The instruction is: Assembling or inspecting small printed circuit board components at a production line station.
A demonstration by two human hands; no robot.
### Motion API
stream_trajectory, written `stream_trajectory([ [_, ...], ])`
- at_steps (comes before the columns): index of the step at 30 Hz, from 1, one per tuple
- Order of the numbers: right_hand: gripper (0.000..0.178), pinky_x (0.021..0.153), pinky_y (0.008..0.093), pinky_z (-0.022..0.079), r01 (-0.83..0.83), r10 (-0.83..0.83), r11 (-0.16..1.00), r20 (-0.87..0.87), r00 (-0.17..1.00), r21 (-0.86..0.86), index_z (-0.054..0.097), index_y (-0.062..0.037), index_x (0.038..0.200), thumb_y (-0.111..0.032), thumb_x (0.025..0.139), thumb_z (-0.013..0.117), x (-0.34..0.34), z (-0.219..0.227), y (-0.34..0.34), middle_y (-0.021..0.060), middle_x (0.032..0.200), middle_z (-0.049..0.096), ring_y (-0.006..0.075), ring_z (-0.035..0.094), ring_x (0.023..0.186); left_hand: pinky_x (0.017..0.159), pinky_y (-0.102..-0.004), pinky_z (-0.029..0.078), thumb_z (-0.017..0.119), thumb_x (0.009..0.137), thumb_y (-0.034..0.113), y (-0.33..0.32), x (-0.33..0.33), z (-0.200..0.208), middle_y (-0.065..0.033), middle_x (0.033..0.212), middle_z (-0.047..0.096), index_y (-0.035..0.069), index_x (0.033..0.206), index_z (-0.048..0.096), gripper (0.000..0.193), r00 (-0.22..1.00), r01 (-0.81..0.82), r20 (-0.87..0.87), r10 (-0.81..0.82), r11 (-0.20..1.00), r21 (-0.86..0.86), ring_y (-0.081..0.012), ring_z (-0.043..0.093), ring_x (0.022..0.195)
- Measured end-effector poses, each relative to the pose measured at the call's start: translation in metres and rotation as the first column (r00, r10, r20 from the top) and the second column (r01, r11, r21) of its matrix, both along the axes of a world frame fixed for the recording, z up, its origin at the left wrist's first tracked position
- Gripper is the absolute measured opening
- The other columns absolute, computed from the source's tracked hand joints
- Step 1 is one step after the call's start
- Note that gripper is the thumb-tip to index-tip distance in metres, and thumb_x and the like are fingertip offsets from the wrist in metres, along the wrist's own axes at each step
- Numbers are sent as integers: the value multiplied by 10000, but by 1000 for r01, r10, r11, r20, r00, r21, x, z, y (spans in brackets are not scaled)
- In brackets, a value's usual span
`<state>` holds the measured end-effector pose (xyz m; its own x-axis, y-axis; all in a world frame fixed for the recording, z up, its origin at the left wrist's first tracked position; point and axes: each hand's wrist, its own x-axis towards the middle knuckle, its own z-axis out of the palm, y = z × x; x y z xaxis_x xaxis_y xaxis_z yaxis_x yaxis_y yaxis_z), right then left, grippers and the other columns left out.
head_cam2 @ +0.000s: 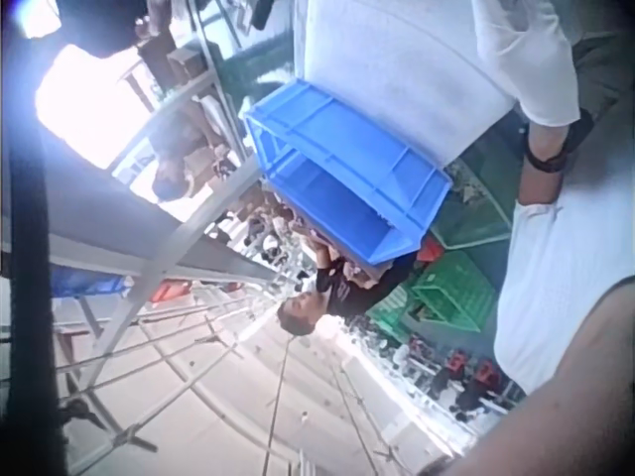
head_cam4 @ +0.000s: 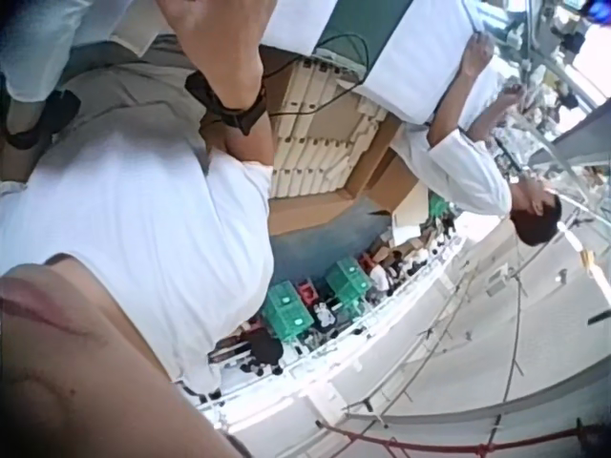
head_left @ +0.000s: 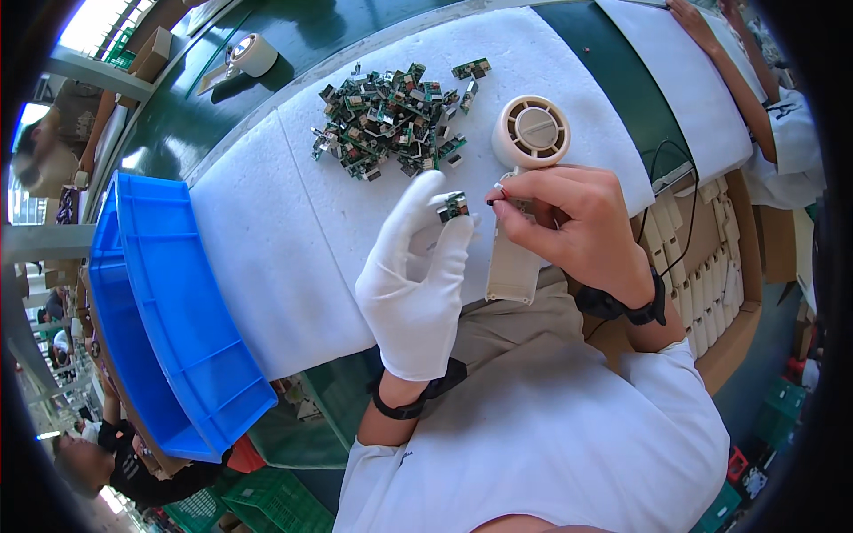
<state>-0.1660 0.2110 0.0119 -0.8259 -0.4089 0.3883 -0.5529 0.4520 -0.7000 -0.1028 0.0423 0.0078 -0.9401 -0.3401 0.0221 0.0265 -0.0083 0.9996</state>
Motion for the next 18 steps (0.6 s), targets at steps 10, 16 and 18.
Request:
stream_trajectory([
  [10,144,516,284,470,67,-33,993,-327,944,92,738,-65,883,-54,764,818,-2,-5,-6,33,699,666,151,596,536,861,-277,564,705,914,-55,-3,0,-9,-93,1131,738,1,1258,693,349,993,53,-89,-74,976,-212,-141,718,989],
  [16,166,546,308,505,106,2,970,-443,897,219,706,-65,882,-37,753,808,-1,-4,-4,46,716,679,198,641,579,860,-286,573,695,915,-64,-2,-2,-7,-101,1124,737,-4,1257,690,347,993,53,-86,-76,969,-242,-146,721,994],
  [18,156,536,305,497,80,2,983,-439,898,167,705,-52,891,-32,767,797,-2,-5,-3,44,699,669,190,630,560,861,-285,572,697,914,-60,-3,-2,-9,-102,1121,738,-6,1252,692,342,992,69,-87,-89,975,-210,-147,721,992],
])
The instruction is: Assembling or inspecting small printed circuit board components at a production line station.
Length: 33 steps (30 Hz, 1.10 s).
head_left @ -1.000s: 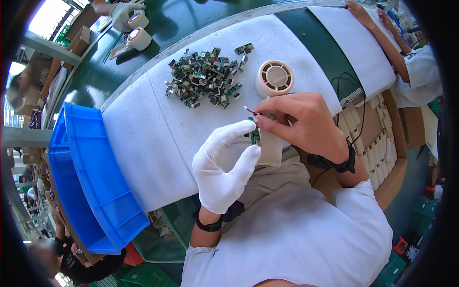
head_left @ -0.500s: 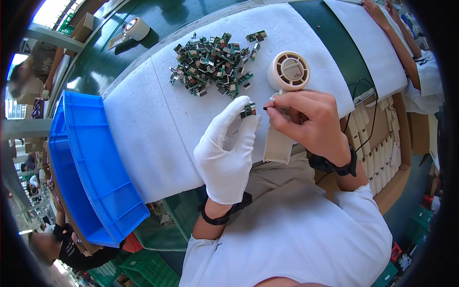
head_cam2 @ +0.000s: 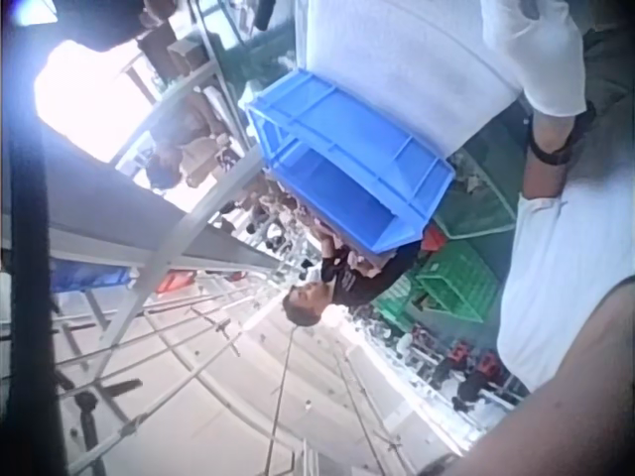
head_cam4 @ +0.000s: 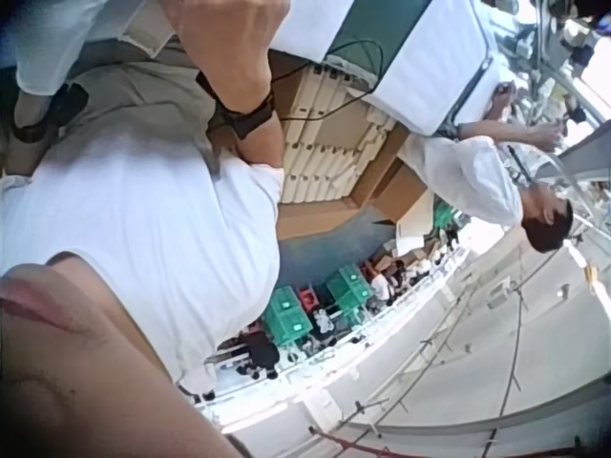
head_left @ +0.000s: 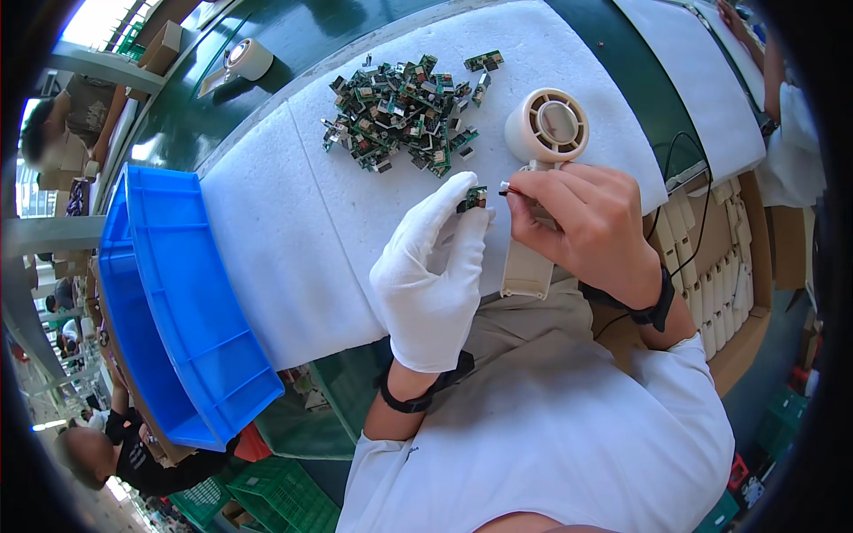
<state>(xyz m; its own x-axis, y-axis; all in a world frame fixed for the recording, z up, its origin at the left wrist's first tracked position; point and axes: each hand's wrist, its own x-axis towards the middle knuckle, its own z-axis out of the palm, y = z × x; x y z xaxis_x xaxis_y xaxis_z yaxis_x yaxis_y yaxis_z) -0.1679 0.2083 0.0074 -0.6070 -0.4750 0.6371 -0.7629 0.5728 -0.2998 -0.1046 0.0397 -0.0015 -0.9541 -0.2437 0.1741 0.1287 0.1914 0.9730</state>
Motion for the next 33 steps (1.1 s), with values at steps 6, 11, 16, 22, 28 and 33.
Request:
stream_trajectory([
  [6,128,489,299,452,-87,111,982,138,984,-166,698,-26,897,-18,794,774,5,4,6,40,649,630,164,572,492,873,-283,567,716,910,-44,-4,-1,0,-111,1108,741,-16,1225,707,317,996,92,-15,-92,996,-9,-155,717,982],
  [11,97,452,290,386,-118,155,980,244,957,-161,692,-9,897,-4,818,748,8,8,5,37,605,573,131,500,447,880,-282,565,724,909,-42,-6,0,-2,-113,1117,742,-20,1209,716,301,989,115,-89,-121,991,-62,-150,710,983],
  [16,80,452,284,365,-104,163,976,326,931,-191,688,-2,892,7,826,732,10,11,6,35,589,545,118,481,443,886,-287,564,722,915,-46,-5,2,-1,-108,1135,743,-23,1206,719,292,991,135,-27,-133,983,128,-142,702,995],
  [22,78,458,286,364,-109,174,976,375,911,-188,684,2,888,18,824,726,10,14,9,36,580,533,119,483,442,888,-291,566,727,911,-49,-8,1,-3,-114,1151,742,-17,1196,729,287,982,187,-42,-182,964,188,-142,699,1003],
  [28,89,455,280,360,-124,192,976,436,879,-179,695,-11,894,23,820,732,11,19,13,37,582,543,117,491,443,879,-288,569,728,908,-53,-12,3,-2,-117,1159,736,3,1205,734,302,970,239,-60,-234,966,96,-145,697,1009],
  [33,129,454,264,358,-134,202,974,437,877,-182,731,-34,926,-2,815,789,9,17,20,23,608,595,85,494,454,874,-294,579,710,922,-55,-17,3,5,-113,1173,721,11,1224,731,309,958,284,-17,-285,944,169,-156,695,1009],
])
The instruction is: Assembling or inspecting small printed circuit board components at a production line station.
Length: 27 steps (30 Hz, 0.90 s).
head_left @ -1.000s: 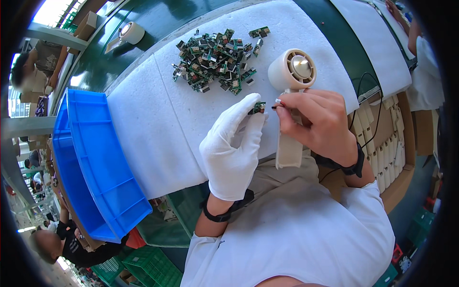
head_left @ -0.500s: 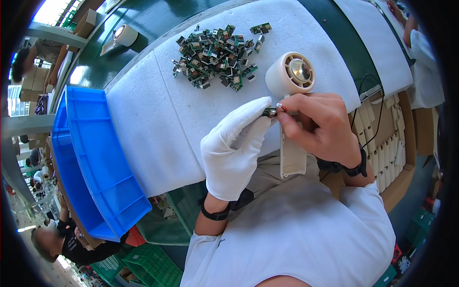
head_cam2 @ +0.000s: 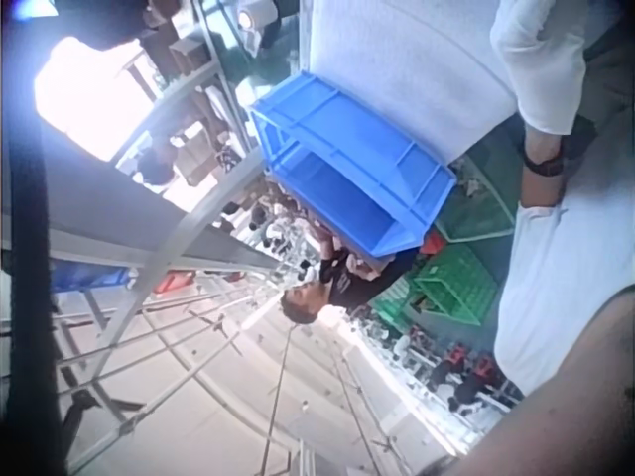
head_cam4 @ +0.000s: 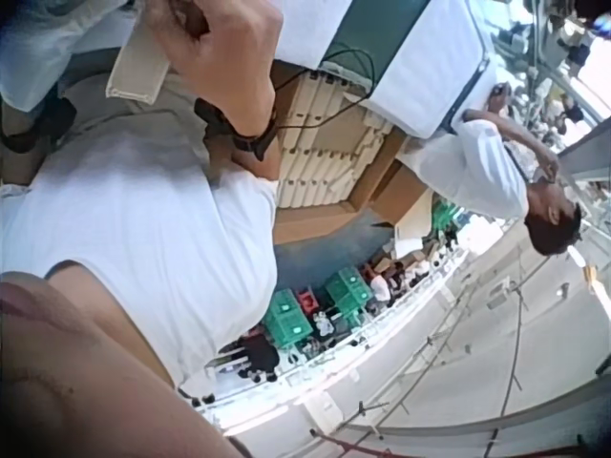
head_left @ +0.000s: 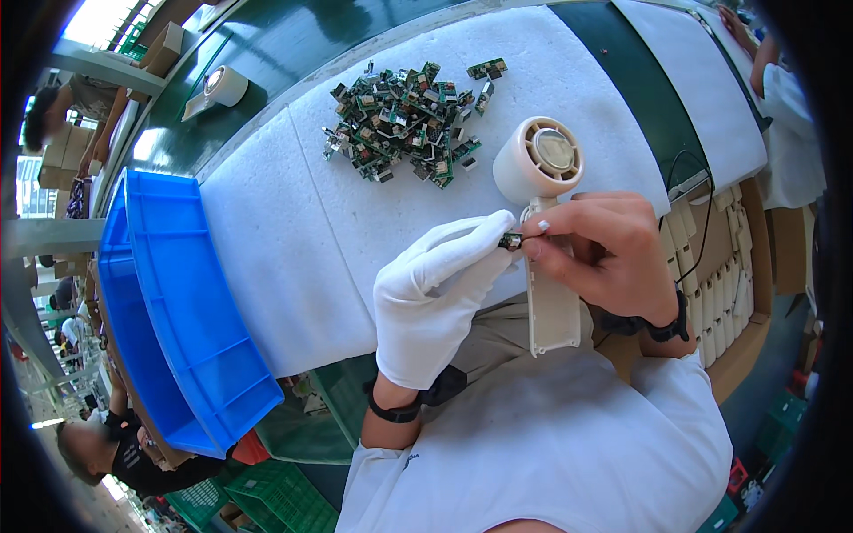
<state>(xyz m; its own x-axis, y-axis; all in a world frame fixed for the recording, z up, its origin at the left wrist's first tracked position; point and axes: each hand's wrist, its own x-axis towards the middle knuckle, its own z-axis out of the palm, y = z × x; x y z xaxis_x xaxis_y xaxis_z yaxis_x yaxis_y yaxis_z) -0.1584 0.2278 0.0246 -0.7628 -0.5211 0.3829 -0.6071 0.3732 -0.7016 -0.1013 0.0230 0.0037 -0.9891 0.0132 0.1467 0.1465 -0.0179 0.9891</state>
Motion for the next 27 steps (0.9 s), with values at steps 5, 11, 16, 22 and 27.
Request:
stream_trajectory([
  [5,156,455,250,351,39,-33,997,101,994,-59,750,-49,943,-34,812,832,2,-8,5,12,636,631,53,491,471,877,-301,594,689,938,-54,-1,0,9,-116,1186,708,10,1235,726,306,986,44,159,-57,996,84,-165,694,1011],
  [11,153,468,230,334,58,-37,993,190,981,-106,749,-50,942,-55,821,842,2,-14,5,3,634,619,35,456,476,864,-302,604,690,940,-46,0,-2,6,-119,1165,712,15,1234,727,302,976,52,207,-70,995,90,-167,699,1002],
  [16,156,477,222,326,73,-45,990,221,974,-117,748,-41,945,-60,823,844,2,-18,2,-6,613,596,28,428,478,835,-298,605,701,937,-35,1,-2,7,-120,1136,718,22,1228,731,299,983,41,180,-45,999,24,-167,706,972],
  [22,140,471,208,296,87,-58,989,221,974,-124,756,-38,961,-63,845,829,2,-23,0,-25,617,610,8,413,486,795,-284,582,707,931,-43,5,-3,5,-110,1096,718,-17,1219,729,290,999,-32,18,36,982,-186,-148,691,943],
  [27,109,468,192,273,179,-132,962,219,967,-209,771,-51,990,-74,886,791,6,-18,-5,-38,651,645,-11,411,496,817,-280,574,713,925,-41,9,-1,1,-111,1097,721,-4,1220,731,298,995,-92,26,95,992,-84,-148,690,942],
])
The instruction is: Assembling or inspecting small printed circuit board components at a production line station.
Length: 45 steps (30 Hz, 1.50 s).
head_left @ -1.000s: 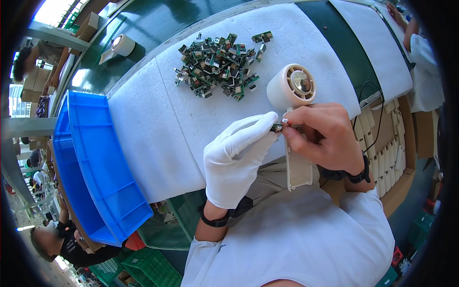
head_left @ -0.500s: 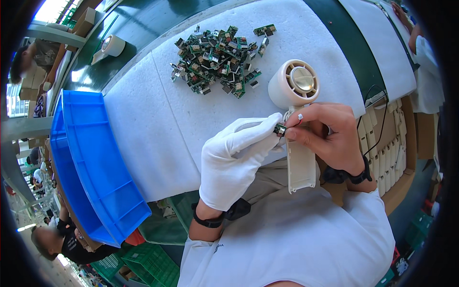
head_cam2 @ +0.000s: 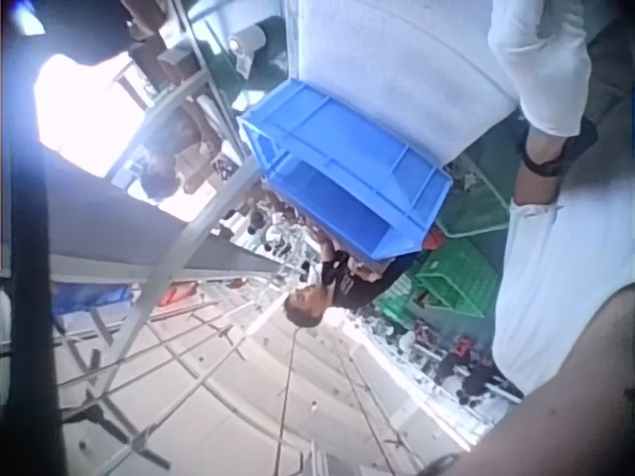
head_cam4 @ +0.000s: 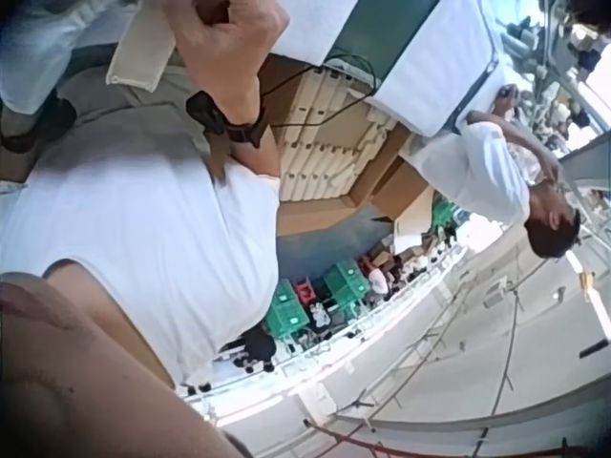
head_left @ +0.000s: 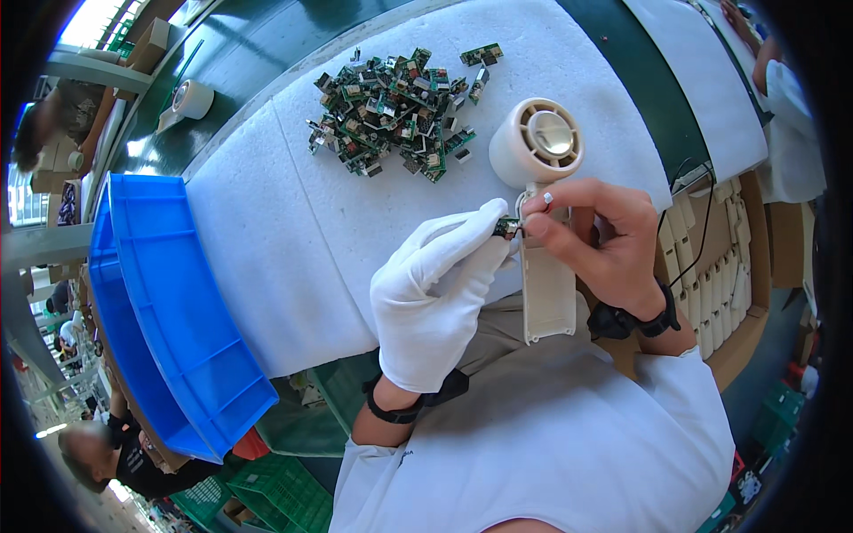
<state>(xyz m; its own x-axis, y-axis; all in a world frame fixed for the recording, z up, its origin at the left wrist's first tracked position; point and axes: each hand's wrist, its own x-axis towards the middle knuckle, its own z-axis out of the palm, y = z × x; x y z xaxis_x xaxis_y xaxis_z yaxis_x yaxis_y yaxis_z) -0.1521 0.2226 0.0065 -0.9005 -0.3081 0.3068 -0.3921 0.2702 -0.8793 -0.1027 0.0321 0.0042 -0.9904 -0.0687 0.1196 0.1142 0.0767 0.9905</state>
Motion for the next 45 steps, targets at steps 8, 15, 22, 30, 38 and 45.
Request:
stream_trajectory([
  [8,131,488,225,358,-38,42,998,-56,998,54,780,-54,1029,-63,899,761,-2,10,4,10,731,670,48,495,547,817,-282,561,739,900,-35,5,0,-8,-109,1083,736,31,1202,747,309,996,-85,-37,85,996,5,-160,702,921],
  [15,188,573,293,489,-13,127,950,-349,929,312,774,-65,1042,-42,855,778,-7,17,1,63,842,630,180,608,678,818,-284,559,743,895,-30,7,1,-12,-116,1086,740,35,1192,750,304,987,-124,-105,120,992,-33,-168,701,924],
  [22,236,597,317,517,-32,178,927,-365,914,373,764,-73,1057,-34,826,791,-9,18,6,67,856,620,215,634,714,809,-287,563,744,890,-30,10,1,-14,-117,1093,740,44,1186,754,305,985,-131,-120,126,991,-34,-189,706,919],
  [30,236,580,308,505,-68,210,938,-401,892,338,765,-57,1043,-19,812,797,-10,15,5,60,826,625,205,624,676,803,-302,586,730,895,-57,11,6,-13,-145,1149,727,25,1199,742,315,944,-191,-314,98,941,-280,-191,721,923],
  [38,191,464,237,396,-8,54,983,-244,968,185,780,-28,984,6,797,800,9,13,-7,31,748,601,84,535,539,828,-309,573,761,831,-86,24,11,-18,-162,1123,721,12,1225,731,406,855,-339,-510,95,847,-409,-237,717,942],
  [45,158,443,226,364,70,-35,992,-297,954,109,769,-10,949,21,794,780,12,2,-11,17,735,584,54,494,511,849,-307,569,758,809,-112,25,12,-17,-164,1140,704,-10,1259,713,464,873,-277,-487,33,856,-437,-243,705,984],
])
